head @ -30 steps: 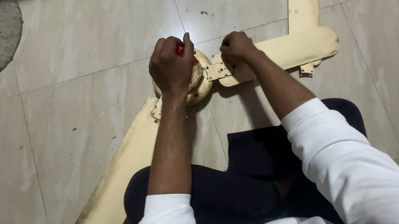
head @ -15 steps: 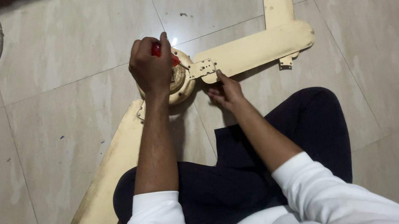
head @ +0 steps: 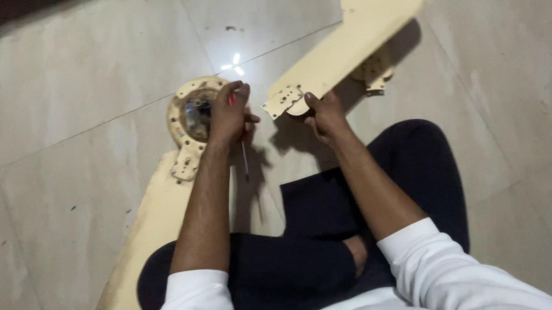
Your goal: The person sits on the floor and uses a red-handled screwdriver to attach three fan blades to the central hub of an electric fan. They sequentially place each blade onto the hub and tighten the screws to secure them.
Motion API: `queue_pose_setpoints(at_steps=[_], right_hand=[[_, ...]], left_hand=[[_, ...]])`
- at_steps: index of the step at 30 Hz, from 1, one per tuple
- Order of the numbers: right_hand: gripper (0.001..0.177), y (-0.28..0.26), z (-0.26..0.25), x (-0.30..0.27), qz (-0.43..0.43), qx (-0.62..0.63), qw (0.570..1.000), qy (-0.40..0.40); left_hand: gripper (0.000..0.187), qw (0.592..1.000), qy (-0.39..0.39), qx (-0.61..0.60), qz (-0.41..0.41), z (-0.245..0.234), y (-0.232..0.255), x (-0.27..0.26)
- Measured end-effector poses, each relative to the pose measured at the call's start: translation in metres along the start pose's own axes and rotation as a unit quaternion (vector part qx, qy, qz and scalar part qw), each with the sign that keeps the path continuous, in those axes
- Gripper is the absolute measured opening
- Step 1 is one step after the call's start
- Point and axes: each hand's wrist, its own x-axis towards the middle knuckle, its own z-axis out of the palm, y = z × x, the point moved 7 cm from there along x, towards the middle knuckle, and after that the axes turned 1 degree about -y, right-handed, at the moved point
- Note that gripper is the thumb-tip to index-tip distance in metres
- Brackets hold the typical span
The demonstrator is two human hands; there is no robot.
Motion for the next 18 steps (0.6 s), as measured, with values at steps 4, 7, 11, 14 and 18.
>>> queue_pose_setpoints(at_steps=[4, 7, 11, 14, 18], right_hand=[[0.035, -0.067, -0.023, -0.006, -0.003, 0.008, 0.994, -0.108], [0.036, -0.116, -0.049, -0.002, -0.092, -0.039, 0.988, -0.116], [0.029, -0.130, -0.099, 0.021, -0.102, -0.056, 0.993, -0.013], [0.027, -0.112, -0.131, 0.049, -0.094, -0.064, 0.992, 0.046], [0.025, -0.068, -0.160, 0.099, -0.098, -0.119, 0.983, 0.098]], left_hand=[[0.064, 0.998, -0.043, -0.029, -0.044, 0.052, 0.004, -0.023], [0.067, 0.995, -0.042, -0.090, -0.013, 0.105, 0.004, -0.025], [0.074, 0.987, -0.006, -0.149, 0.051, 0.189, -0.009, -0.007], [0.088, 0.986, 0.020, -0.159, 0.052, 0.236, -0.027, 0.014], [0.100, 0.977, 0.063, -0.196, -0.061, 0.260, -0.068, 0.044]])
